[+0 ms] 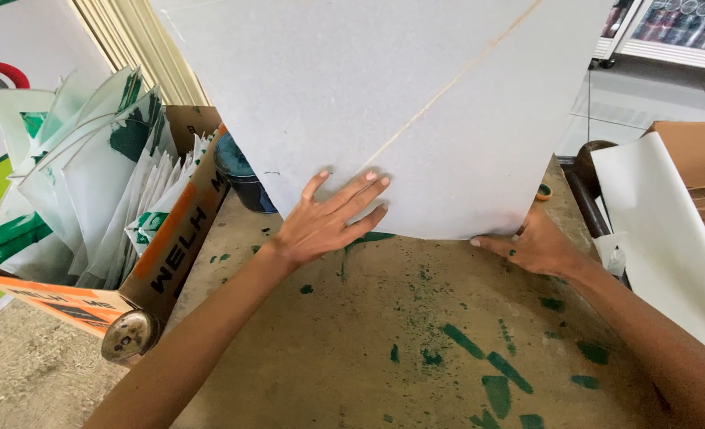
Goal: Folding and gluing the paper edges of a kite over its bamboo frame
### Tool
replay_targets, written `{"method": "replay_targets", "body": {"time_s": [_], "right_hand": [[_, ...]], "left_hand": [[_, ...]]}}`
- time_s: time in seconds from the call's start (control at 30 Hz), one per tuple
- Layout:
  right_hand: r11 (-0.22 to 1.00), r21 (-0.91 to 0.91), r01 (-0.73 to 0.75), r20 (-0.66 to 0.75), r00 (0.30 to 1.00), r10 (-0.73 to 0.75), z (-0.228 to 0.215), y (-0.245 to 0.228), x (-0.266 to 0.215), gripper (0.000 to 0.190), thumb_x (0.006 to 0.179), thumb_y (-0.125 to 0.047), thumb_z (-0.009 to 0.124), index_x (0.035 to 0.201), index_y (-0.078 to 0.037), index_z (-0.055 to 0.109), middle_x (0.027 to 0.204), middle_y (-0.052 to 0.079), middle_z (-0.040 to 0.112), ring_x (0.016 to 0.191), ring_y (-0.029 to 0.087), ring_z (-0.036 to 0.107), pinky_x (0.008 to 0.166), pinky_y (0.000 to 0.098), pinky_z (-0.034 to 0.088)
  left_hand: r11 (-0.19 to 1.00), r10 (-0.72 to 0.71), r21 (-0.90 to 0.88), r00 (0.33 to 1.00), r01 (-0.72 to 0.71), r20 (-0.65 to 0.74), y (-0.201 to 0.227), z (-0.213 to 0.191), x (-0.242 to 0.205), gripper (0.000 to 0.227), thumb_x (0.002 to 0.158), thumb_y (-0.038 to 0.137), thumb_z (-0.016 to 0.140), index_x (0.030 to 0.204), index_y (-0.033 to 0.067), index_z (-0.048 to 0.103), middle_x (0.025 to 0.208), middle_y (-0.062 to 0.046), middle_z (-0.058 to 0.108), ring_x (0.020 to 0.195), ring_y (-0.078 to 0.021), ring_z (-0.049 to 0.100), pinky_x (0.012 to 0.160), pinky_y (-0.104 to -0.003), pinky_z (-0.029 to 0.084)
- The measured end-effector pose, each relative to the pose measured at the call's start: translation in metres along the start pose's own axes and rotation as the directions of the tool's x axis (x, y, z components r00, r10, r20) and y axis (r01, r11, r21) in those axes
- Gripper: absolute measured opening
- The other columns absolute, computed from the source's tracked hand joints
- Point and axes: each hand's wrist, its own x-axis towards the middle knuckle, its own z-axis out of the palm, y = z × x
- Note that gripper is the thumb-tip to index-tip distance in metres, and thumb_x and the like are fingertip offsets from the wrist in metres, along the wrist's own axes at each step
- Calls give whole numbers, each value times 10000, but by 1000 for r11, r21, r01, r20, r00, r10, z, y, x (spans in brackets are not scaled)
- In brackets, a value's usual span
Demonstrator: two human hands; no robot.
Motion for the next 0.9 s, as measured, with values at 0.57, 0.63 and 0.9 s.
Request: {"method": "replay_targets", "body": {"time_s": [0.57, 0.63, 0.9], "right_hand": [[998, -42, 49, -39, 998, -51, -7, 35, 3, 827, 722, -93, 887, 1476, 4, 561, 1489, 211, 558, 1344, 377, 529, 1034, 611, 423], [997, -32, 72, -41, 996, -73, -5, 39, 0, 871, 715, -108, 895, 1497, 12, 531, 1520, 215, 527, 1371, 383, 502, 1064, 613, 405], [994, -96, -49, -21, 999, 47, -7, 29, -4, 994, 750, -155, 866, 1585, 23, 357, 1594, 261, 397, 1449, 458, 386, 1138, 667, 316]], "left_hand": [[1000, 24, -11, 998, -25, -55, 3, 1, -5, 91, 1047, 229, 644, 1130, 246, 612, 1542, -39, 538, 1423, -139, 498, 1129, -543, 226], [999, 30, -15, 998, -31, -47, 4, -3, -8, 91, 1043, 227, 650, 1123, 246, 609, 1545, -39, 535, 1424, -140, 496, 1128, -539, 228], [997, 61, -40, 998, -61, -3, -2, -11, -13, 113, 1039, 214, 644, 1145, 233, 612, 1530, -59, 547, 1423, -143, 498, 1113, -541, 249]]}}
